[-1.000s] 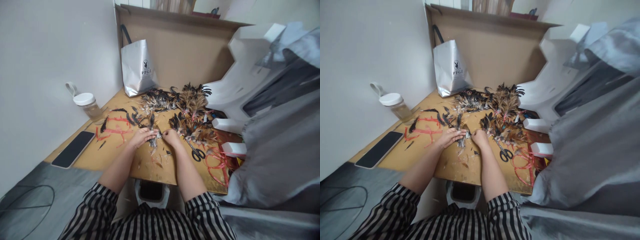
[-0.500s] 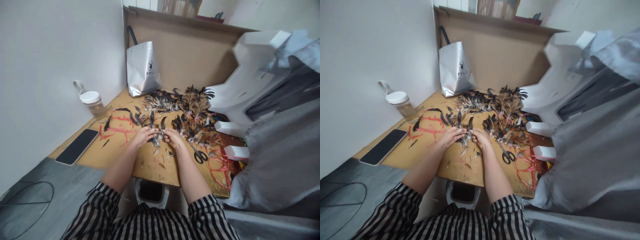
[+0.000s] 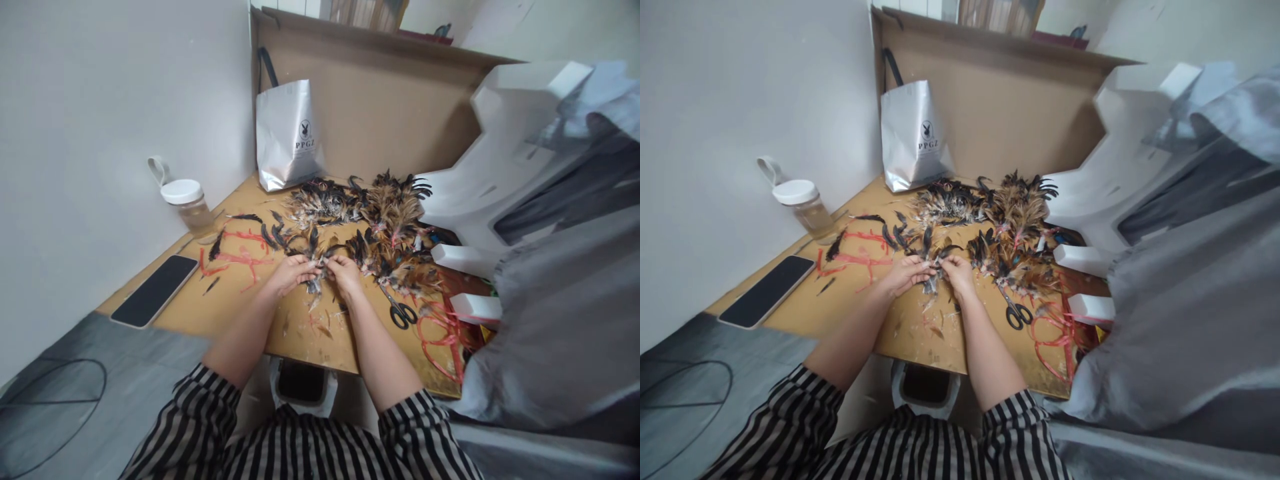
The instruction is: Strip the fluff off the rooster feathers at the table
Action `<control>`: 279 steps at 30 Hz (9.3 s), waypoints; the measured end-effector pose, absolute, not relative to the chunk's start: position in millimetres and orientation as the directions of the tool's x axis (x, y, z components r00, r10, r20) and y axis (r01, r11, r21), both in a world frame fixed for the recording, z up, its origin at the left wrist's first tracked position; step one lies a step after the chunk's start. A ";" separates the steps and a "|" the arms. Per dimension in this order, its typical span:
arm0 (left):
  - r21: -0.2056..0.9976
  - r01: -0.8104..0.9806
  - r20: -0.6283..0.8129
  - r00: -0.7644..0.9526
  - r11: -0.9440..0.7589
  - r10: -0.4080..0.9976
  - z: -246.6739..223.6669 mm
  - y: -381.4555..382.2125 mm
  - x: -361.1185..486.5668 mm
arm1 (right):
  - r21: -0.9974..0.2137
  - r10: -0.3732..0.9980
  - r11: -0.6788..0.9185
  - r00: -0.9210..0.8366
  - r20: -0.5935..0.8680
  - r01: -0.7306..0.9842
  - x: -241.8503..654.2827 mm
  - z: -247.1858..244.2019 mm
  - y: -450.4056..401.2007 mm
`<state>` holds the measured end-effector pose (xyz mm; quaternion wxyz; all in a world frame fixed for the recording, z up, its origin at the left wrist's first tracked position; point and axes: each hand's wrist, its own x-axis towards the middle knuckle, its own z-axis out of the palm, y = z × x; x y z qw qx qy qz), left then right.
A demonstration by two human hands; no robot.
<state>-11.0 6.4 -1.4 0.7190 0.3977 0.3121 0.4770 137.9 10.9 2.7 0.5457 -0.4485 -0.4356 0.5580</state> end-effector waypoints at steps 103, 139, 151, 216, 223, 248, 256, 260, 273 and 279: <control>0.982 -0.147 -0.075 0.274 0.118 0.959 5.5 3.1 -6.5 | -0.989 0.998 0.031 -0.055 0.039 -0.142 143.0 9.1 8.0; 0.927 -0.324 -0.117 0.237 0.191 0.965 7.0 5.2 -8.8 | -0.846 0.940 0.215 0.130 0.315 0.488 158.1 3.3 15.7; 0.921 -0.316 -0.122 0.325 0.229 0.938 5.3 2.0 -7.5 | -0.633 0.865 0.285 0.091 0.494 0.720 146.9 21.7 -2.6; 0.986 -0.134 -0.055 0.315 0.102 0.947 2.1 3.4 -3.6 | -0.986 0.998 0.018 -0.049 0.027 -0.163 129.9 11.6 0.4; 0.991 -0.119 -0.031 0.292 0.068 0.956 0.2 3.3 -2.9 | -0.990 0.998 0.055 0.025 0.052 -0.133 126.0 7.9 2.0; 0.876 -0.476 -0.062 0.056 0.082 0.996 -3.2 14.0 -13.8 | -0.613 0.938 0.292 -0.096 0.332 0.735 136.6 -0.4 3.9; 0.882 -0.460 -0.076 0.074 0.102 0.994 -3.1 12.5 -12.3 | -0.622 0.950 0.214 -0.011 0.313 0.753 147.7 -6.3 12.2; 0.880 -0.462 -0.073 0.091 0.107 0.993 -4.4 12.4 -12.2 | -0.664 0.956 0.173 0.038 0.291 0.727 150.9 -7.3 14.5; 0.863 -0.454 -0.111 0.262 0.223 0.959 -8.7 10.0 -8.7 | -0.607 0.966 0.168 -0.007 0.257 0.777 148.0 -8.4 12.6; 0.846 -0.487 -0.132 0.208 0.219 0.969 -7.0 10.4 -8.0 | -0.698 0.957 0.173 0.050 0.287 0.695 152.6 -15.3 20.1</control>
